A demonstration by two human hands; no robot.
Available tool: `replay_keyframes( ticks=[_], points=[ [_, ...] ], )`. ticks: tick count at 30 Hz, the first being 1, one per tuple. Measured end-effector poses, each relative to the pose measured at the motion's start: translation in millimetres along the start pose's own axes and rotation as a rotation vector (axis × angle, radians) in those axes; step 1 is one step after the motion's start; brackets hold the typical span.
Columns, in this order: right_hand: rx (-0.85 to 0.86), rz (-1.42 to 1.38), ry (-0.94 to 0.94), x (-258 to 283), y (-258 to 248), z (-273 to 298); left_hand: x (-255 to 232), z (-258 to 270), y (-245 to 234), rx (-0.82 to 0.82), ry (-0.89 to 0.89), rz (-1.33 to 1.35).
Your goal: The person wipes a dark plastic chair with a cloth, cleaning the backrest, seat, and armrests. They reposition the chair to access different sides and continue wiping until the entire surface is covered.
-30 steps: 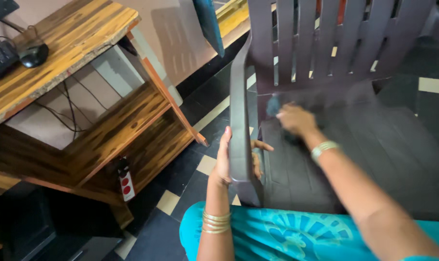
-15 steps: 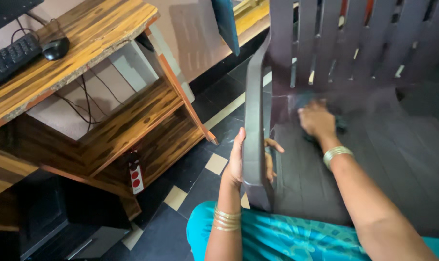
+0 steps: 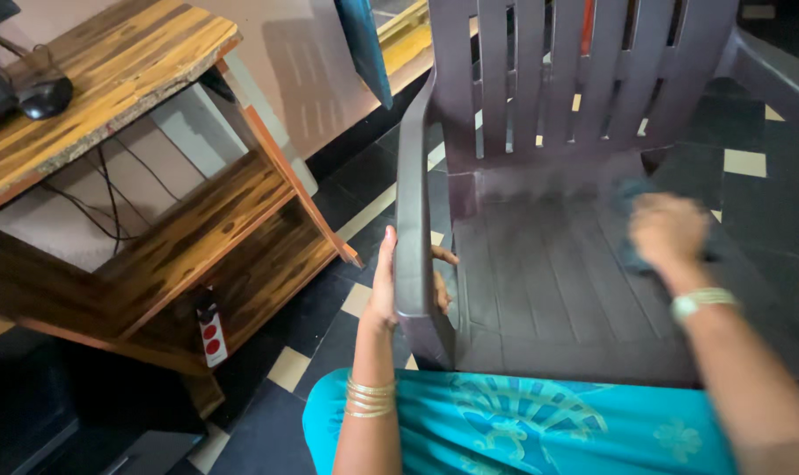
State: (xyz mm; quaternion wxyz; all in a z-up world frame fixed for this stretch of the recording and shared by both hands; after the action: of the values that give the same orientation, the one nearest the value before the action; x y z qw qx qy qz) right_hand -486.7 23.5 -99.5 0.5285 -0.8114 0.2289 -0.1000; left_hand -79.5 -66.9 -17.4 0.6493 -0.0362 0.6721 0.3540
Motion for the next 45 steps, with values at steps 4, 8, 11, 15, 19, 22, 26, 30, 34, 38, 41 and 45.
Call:
replay_keyframes(
  ticks=[4, 8, 11, 15, 19, 22, 26, 30, 34, 38, 41, 45],
  points=[
    [-0.048, 0.081, 0.194, -61.9, -31.5, 26.0, -0.7, -0.5, -1.1, -0.016, 0.036, -0.028],
    [0.073, 0.001, 0.073, 64.6, -44.7, 32.1, -1.7, -5.9, 5.0, 0.07, 0.047, 0.051],
    [0.021, -0.428, -0.197, 208.6, -77.8, 49.8, -2.9, -7.1, 9.3, 0.089, 0.029, 0.076],
    [0.252, -0.61, -0.435, 319.6, -88.7, 76.4, 0.4, -0.8, 6.8, 0.01, -0.048, 0.135],
    [0.234, -0.678, -0.094, 223.9, -61.9, 72.0, -8.8, 3.9, 7.1, -0.035, 0.053, -0.012],
    [0.34, -0.203, 0.031, 81.5, -27.0, 59.3, -7.9, 5.0, 6.7, -0.031, 0.068, -0.027],
    [0.056, -0.098, 0.215, -64.4, -51.8, 78.7, -2.3, 3.3, 1.6, -0.027, 0.052, -0.014],
    [0.068, -0.21, 0.142, -11.0, -81.7, 111.2, 4.5, -3.7, -3.5, 0.034, 0.047, 0.026],
    [-0.067, -0.436, -0.204, 177.1, -138.6, 137.4, 6.0, -11.9, 0.2, 0.148, 0.023, 0.085],
    [-0.195, -0.763, -0.301, 255.1, -178.3, 146.1, 5.2, -8.8, -5.1, 0.067, 0.004, 0.027],
    [-0.151, -0.78, -0.263, 200.3, -171.2, 149.2, 3.9, -4.0, -5.8, 0.022, 0.022, -0.019],
    [-0.006, -0.315, 0.175, 13.3, -134.8, 152.9, 5.9, -0.3, -5.7, -0.016, 0.019, 0.02]
  ],
)
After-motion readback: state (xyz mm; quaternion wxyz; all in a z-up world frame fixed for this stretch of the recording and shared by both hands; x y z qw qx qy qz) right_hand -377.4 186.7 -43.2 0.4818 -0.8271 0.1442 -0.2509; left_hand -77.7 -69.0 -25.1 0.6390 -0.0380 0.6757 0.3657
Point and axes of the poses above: each hand's wrist, its own z-axis away from the middle knuckle, its own y-axis out of the palm, x = y × z, the point moved 9 cm from there along -z, towards the middle knuckle, and after that the axes turned 2 degrees about -y, right-handed, at the moved point
